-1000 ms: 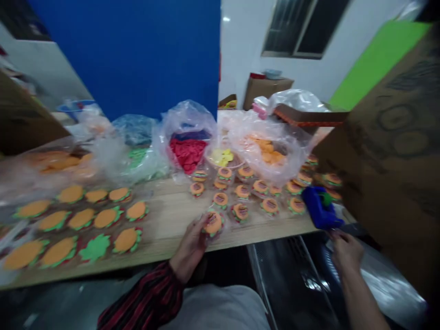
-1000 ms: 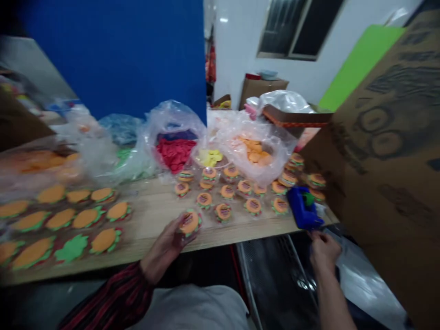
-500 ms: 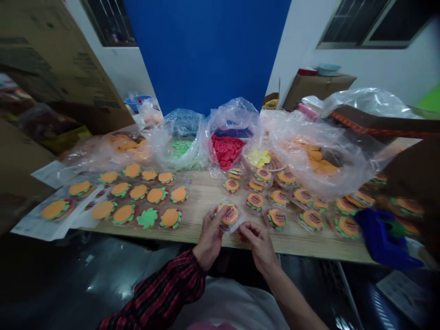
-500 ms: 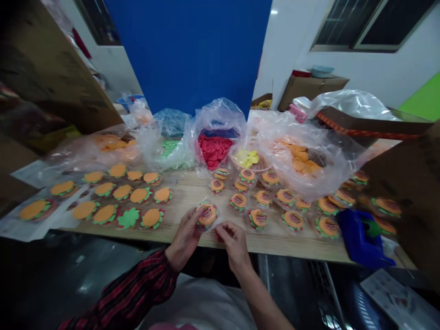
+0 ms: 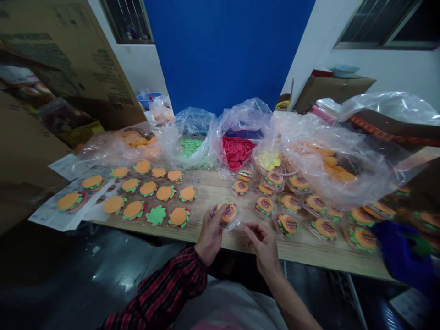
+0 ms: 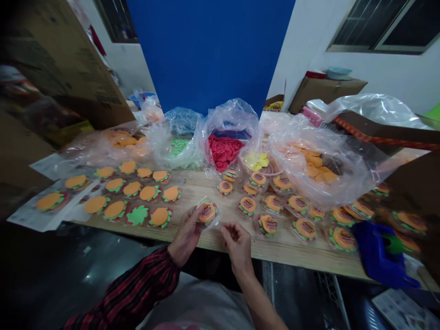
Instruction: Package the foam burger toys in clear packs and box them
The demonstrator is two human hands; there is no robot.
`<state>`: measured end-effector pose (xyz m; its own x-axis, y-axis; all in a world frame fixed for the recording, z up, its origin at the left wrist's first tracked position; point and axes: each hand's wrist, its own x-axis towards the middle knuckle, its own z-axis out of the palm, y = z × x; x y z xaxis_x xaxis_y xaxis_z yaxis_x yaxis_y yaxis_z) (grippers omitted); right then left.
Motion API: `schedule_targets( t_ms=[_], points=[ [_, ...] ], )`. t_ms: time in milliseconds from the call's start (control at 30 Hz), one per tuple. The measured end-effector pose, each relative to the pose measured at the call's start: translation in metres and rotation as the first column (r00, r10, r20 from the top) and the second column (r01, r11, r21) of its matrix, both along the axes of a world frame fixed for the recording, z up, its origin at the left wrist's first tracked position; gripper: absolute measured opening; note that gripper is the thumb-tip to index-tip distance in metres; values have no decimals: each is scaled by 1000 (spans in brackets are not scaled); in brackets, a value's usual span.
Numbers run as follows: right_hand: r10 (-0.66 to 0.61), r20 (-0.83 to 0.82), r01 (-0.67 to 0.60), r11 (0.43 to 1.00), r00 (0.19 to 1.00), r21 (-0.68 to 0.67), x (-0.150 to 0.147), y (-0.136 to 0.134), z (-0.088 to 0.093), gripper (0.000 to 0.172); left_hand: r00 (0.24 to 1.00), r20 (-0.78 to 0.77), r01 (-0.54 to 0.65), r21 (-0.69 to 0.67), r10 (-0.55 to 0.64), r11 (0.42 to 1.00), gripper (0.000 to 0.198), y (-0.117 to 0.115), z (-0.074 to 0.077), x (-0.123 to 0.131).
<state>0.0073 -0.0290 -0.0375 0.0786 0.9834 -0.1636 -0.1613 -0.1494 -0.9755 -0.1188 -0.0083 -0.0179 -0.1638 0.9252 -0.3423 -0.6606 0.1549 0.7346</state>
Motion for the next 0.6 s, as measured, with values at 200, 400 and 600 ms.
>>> schedule_targets(
  t_ms=[200, 400, 600],
  points=[
    [23, -126, -32, 997, 992, -69, -12, 0, -2, 32, 996, -7, 85, 6, -85, 996, 25, -6, -4, 7],
    [-60, -325, 11, 988, 944, -151, -21, 7, -17, 24, 986, 106, 142, -116, -130, 983, 31, -5, -18, 4],
    [31, -320, -97, 977, 947, -192, -27, 14, -41, 16, 956, 246, 211, -191, -162, 959, 35, -26, -23, -26]
  ],
)
